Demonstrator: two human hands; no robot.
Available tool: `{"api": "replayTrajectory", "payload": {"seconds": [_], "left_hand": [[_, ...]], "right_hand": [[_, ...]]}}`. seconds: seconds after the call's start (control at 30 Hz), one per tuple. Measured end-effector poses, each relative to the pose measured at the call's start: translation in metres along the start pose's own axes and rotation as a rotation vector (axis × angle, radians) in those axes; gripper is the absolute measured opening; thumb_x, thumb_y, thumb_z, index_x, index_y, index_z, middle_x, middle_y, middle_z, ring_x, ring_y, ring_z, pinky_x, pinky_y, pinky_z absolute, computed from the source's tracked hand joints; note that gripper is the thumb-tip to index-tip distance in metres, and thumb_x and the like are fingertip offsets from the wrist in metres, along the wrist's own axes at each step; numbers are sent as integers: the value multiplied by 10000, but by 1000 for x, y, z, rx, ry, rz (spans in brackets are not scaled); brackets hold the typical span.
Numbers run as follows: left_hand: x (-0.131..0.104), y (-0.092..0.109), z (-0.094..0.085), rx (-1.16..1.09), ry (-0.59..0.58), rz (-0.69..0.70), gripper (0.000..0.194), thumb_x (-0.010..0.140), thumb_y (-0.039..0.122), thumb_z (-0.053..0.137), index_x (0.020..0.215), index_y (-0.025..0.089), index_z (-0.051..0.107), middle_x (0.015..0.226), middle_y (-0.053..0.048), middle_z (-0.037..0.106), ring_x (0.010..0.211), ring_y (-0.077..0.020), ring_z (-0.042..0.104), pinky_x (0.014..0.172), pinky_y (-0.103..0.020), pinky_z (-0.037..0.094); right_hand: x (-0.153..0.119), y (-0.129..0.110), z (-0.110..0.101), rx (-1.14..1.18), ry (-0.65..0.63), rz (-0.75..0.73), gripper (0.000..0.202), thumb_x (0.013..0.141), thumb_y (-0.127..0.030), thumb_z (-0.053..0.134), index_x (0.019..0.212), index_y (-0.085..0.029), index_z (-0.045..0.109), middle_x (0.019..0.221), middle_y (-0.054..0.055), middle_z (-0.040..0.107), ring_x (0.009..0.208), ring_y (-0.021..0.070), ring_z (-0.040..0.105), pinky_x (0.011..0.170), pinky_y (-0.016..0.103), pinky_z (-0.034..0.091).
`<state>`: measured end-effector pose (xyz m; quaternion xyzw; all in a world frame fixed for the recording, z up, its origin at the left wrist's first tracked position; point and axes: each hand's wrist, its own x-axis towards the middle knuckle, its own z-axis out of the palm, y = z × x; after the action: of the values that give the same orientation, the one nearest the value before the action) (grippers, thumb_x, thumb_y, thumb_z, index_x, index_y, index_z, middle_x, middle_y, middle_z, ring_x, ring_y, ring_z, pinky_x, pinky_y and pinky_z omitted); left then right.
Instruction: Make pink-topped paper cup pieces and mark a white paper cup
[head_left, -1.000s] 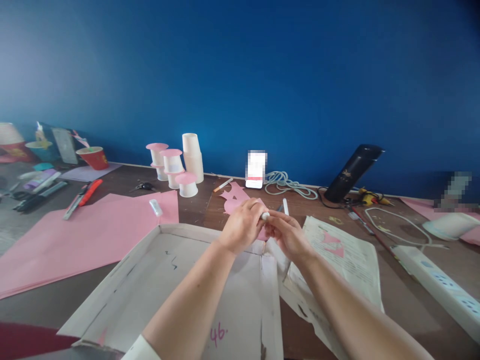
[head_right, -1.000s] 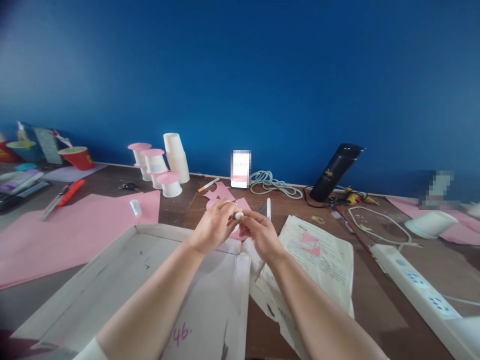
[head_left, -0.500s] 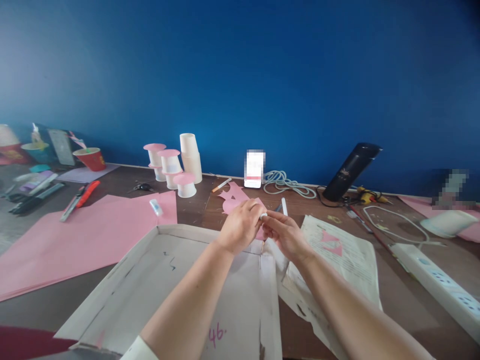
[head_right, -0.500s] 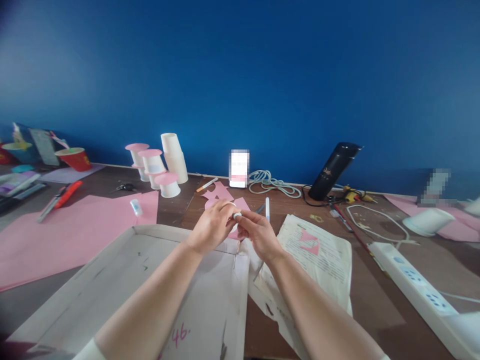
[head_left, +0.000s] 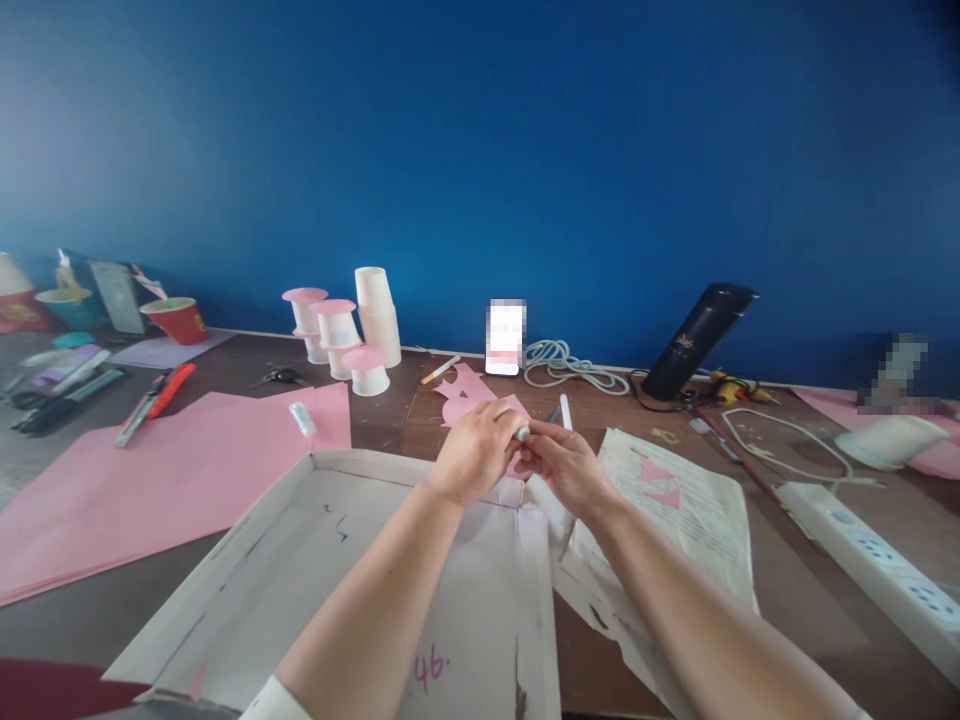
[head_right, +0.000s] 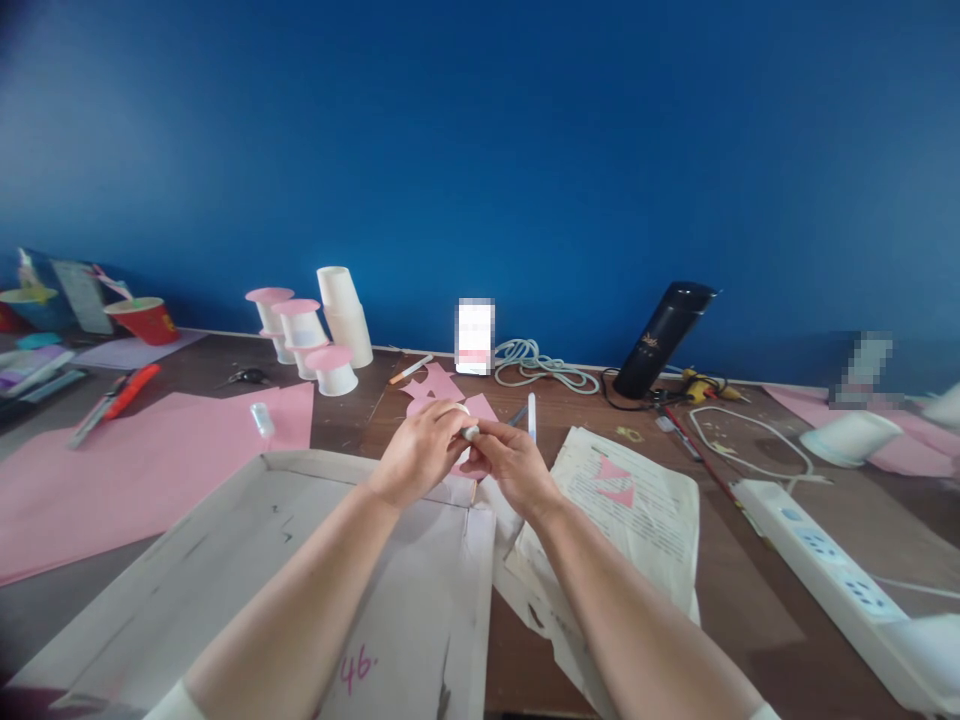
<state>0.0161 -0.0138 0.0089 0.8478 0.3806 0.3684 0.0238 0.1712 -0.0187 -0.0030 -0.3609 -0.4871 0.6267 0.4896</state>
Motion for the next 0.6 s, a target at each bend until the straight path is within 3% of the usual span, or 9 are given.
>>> {"api": "replayTrajectory", "payload": {"seconds": [0.3,0.6], "left_hand": [[0,1,-1,-51,85,-79,68,848,187,541,891,196,593,935,-37,622,863,-180,575,741,-304,458],[0,1,1,-49,98,-81,117,834,146,543,917,201,604,937,-33,619,869,-175,574,736,-293,460]], "right_hand": [[-4,-3,2,113,-13,-15,235,708,-253,693,927,-180,738,743,28,627,675,121,524,678,292,511],[-3,-2,3,140,-26,-5,213,727,-303,726,906,-188,734,740,11,616,665,103,529,687,277,511]]}}
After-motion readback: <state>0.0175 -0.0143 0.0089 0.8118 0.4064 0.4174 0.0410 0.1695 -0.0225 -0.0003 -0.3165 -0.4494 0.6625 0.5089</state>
